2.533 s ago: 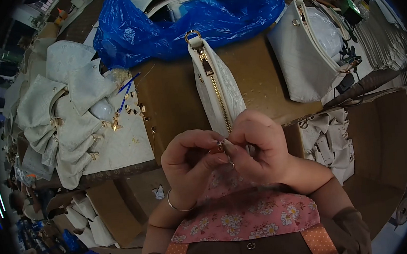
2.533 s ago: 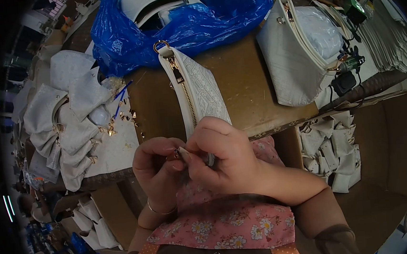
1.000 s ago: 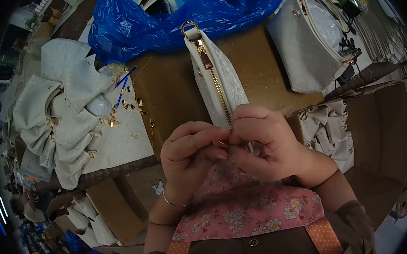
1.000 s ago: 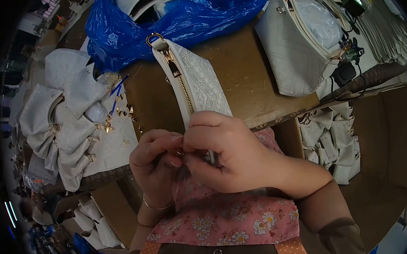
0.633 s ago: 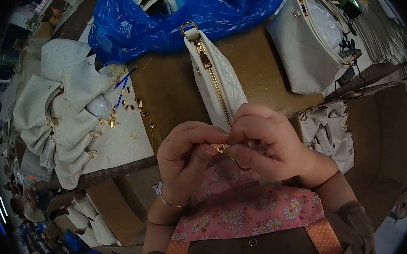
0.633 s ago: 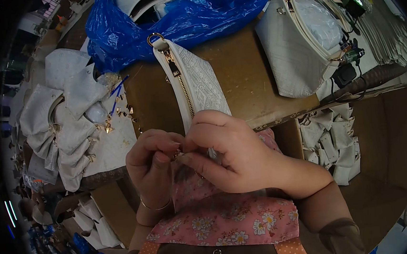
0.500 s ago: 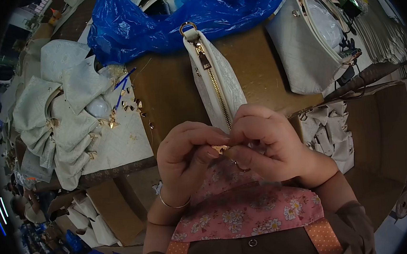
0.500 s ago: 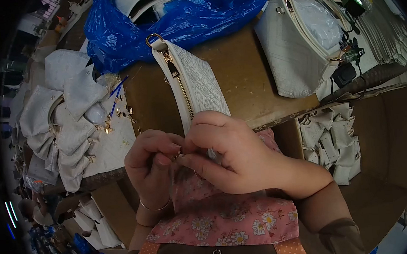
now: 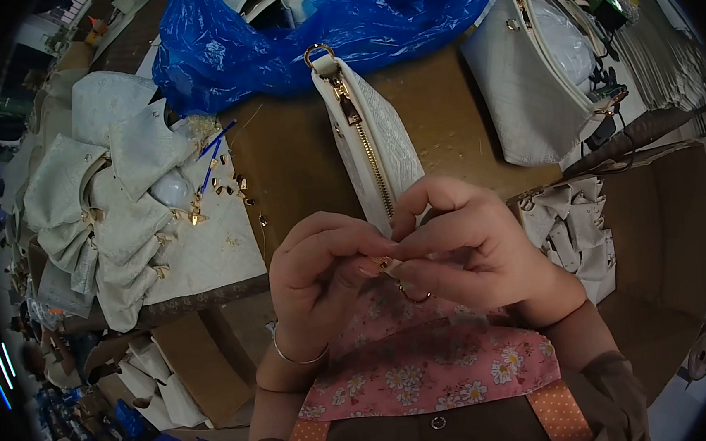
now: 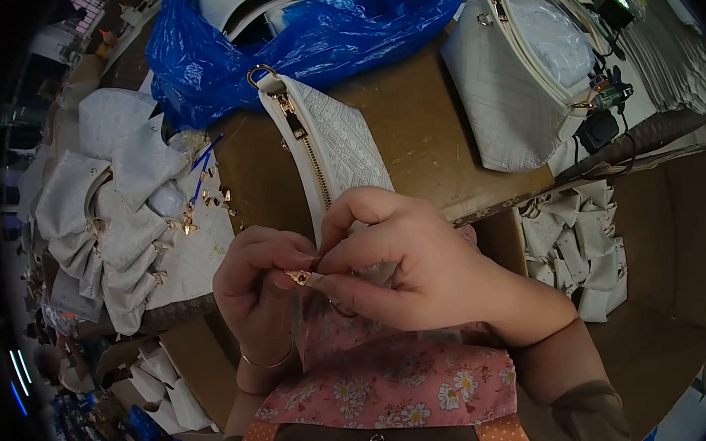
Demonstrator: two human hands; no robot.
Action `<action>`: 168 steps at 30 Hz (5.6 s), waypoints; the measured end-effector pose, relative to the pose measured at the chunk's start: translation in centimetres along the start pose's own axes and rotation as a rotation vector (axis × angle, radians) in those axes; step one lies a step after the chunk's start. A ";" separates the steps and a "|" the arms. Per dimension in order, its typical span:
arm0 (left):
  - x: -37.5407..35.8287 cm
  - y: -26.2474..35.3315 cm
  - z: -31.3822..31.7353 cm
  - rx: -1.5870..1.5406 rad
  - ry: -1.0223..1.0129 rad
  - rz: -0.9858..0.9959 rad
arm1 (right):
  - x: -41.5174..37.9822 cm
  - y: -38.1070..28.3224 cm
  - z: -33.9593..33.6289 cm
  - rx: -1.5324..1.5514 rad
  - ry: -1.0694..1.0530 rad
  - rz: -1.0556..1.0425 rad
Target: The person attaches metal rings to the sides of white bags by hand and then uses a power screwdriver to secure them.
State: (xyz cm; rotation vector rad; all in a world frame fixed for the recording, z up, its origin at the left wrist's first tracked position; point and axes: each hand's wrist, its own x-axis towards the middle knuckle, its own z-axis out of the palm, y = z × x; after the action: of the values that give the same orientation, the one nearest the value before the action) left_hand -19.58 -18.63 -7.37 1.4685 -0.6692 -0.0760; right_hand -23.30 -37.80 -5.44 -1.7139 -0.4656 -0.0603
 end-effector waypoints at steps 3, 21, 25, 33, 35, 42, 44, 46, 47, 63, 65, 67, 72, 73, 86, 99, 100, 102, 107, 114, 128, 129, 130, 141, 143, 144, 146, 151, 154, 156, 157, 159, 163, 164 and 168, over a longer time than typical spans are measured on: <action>-0.1 0.1 0.0 0.012 0.014 -0.004 | -0.4 0.3 0.7 0.075 0.051 0.043; -0.2 -1.1 0.2 -0.189 0.143 -0.068 | -2.5 5.6 3.0 -0.353 0.127 -0.107; 2.3 -1.1 -3.5 0.340 0.105 -0.006 | -2.6 5.9 0.3 -0.321 0.346 -0.118; 8.1 -6.0 -25.7 1.374 0.733 0.007 | -2.1 8.7 -5.7 -0.499 0.527 -0.121; 8.1 -8.1 -30.1 1.479 0.838 -0.107 | -2.0 8.0 -5.3 -0.496 0.546 -0.082; 7.0 -11.9 -32.7 1.070 0.874 -0.294 | -3.7 4.7 -3.4 -0.479 0.717 -0.360; 6.8 -11.8 -31.3 1.058 0.926 -0.191 | -4.9 4.1 -3.2 -0.468 0.682 -0.466; 6.2 -9.3 -28.8 0.775 1.069 -0.123 | -5.6 3.8 -3.1 -0.459 0.648 -0.568; 5.7 -7.9 -27.3 0.772 1.064 -0.121 | -5.8 3.8 -3.0 -0.451 0.555 -0.596; -4.3 -8.3 0.5 -0.070 0.151 -0.334 | 2.0 3.3 2.2 -0.386 0.010 -0.268; -4.5 -8.1 -0.4 0.055 0.076 -0.376 | 1.3 3.7 2.2 -0.368 0.015 -0.275; -4.2 -7.3 -1.4 0.180 -0.003 -0.412 | 0.9 3.3 1.9 -0.352 0.023 -0.283; -2.0 -2.6 -1.2 0.333 0.104 -0.138 | 0.8 2.0 1.9 -0.178 0.094 -0.194; -1.8 -2.1 -1.2 0.332 0.102 -0.137 | 0.8 2.2 2.0 -0.178 0.095 -0.194; 2.2 0.7 -2.5 0.205 -0.150 0.093 | 2.5 2.0 0.8 0.067 0.111 -0.101; 2.4 2.0 -1.2 -0.320 0.066 -0.327 | 3.1 1.6 0.4 -0.054 0.055 -0.075; 2.4 1.9 -1.3 -0.321 0.064 -0.329 | 3.1 1.6 0.3 -0.055 0.057 -0.074; 2.4 1.7 -1.7 -0.423 0.032 -0.363 | 3.4 1.8 0.4 -0.078 0.041 -0.111; 2.7 2.3 -2.3 -0.236 -0.026 -0.261 | 3.6 1.5 0.6 -0.108 0.036 -0.087; 3.0 2.5 -3.8 0.167 -0.126 -0.120 | 3.7 1.4 0.9 -0.045 0.001 -0.064; 1.8 2.1 -1.9 0.222 0.082 -0.095 | 3.9 1.9 0.0 0.092 -0.050 -0.020; 1.7 2.2 -1.7 0.188 0.111 -0.135 | 3.9 1.9 0.0 0.088 -0.048 -0.021; 1.6 2.1 -1.6 0.188 0.113 -0.135 | 3.9 2.0 0.0 0.088 -0.050 -0.021; 3.5 -1.3 -6.0 0.163 0.269 -0.258 | 4.0 1.9 0.8 -0.008 -0.029 -0.060; 4.5 -6.2 -11.2 0.251 0.390 -0.373 | 3.9 2.3 0.9 0.001 -0.018 -0.099; 5.1 -7.8 -13.3 0.495 0.401 -0.459 | 3.9 2.4 0.9 0.012 -0.006 -0.137; 4.7 -11.4 -16.9 0.740 0.411 -0.540 | 3.9 2.3 1.1 0.011 -0.012 -0.119; 4.0 -14.3 -18.7 1.303 0.379 -0.350 | 4.0 2.1 1.2 -0.011 -0.033 -0.097; 4.1 -13.4 -17.4 1.249 0.422 -0.314 | 4.2 2.1 1.5 0.000 -0.048 -0.092; 4.4 -12.8 -16.8 1.208 0.418 -0.331 | 4.2 2.3 1.7 0.015 -0.036 -0.122; 4.5 -12.7 -16.7 1.168 0.410 -0.345 | 4.2 2.3 1.7 0.015 -0.039 -0.122; 4.5 -13.6 -17.3 1.232 0.395 -0.300 | 4.1 2.1 1.7 0.009 -0.047 -0.100; 4.5 -14.5 -17.4 1.293 0.382 -0.233 | 4.0 2.1 1.7 0.021 -0.037 -0.098; 4.5 -14.6 -17.4 1.294 0.380 -0.231 | 4.0 2.0 1.6 0.007 -0.047 -0.090; 4.4 -15.6 -17.8 1.194 0.370 -0.183 | 4.1 2.1 1.6 -0.004 -0.059 -0.097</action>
State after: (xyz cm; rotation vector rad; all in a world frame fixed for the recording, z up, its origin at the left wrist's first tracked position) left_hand -2.46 -6.87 -19.52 2.5927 -0.2326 0.5316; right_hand -19.24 -35.39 -6.49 -1.7000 -0.5932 -0.0807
